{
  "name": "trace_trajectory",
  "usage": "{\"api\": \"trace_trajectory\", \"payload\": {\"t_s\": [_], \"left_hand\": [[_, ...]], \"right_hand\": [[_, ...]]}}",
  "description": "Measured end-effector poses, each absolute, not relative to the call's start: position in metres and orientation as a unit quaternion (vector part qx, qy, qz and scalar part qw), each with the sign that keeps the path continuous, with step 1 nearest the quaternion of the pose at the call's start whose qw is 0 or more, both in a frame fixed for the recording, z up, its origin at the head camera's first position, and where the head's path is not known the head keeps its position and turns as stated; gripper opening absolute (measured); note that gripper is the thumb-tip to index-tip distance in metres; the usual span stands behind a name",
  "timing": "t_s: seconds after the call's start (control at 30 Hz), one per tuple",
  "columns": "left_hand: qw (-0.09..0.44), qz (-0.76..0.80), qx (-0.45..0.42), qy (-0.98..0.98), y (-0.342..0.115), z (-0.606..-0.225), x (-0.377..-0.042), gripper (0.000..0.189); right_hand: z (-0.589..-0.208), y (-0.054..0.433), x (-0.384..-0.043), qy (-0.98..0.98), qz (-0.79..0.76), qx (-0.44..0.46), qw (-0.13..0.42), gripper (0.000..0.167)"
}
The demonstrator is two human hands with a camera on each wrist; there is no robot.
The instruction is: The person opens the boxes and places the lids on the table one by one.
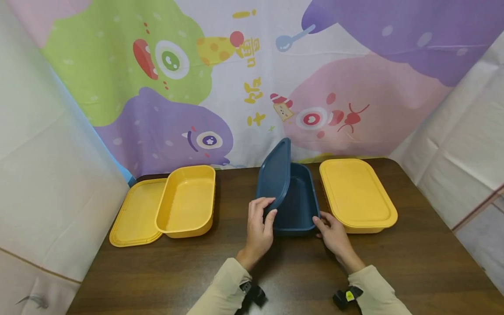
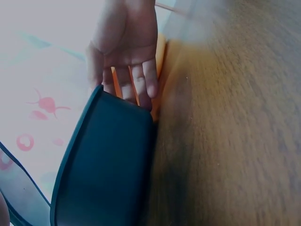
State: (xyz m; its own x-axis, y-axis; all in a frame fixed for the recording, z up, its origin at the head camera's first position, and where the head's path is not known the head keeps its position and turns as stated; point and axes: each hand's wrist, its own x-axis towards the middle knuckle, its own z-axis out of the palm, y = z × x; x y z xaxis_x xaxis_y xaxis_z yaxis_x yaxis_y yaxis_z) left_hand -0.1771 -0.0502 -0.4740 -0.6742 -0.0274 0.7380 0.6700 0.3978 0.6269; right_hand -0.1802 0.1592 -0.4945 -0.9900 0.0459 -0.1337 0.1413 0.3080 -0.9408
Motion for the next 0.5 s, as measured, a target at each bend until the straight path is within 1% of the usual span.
{"api": "trace_trajectory", "payload": {"t_s": [0.2,0.5], "left_hand": [[0.332,-0.553,-0.184,-0.742,-0.0522,-0.472,-0.1761,0.025],[0.321,-0.614,-0.144,-0.707,-0.0545,-0.4653,-0.1751,0.024]], "right_hand": [[-0.4946,0.159,-0.1809,0.808,-0.586,0.057,0.036,0.044],[-0.4949,0.1595,-0.179,0.811,-0.581,0.056,0.042,0.045]]}}
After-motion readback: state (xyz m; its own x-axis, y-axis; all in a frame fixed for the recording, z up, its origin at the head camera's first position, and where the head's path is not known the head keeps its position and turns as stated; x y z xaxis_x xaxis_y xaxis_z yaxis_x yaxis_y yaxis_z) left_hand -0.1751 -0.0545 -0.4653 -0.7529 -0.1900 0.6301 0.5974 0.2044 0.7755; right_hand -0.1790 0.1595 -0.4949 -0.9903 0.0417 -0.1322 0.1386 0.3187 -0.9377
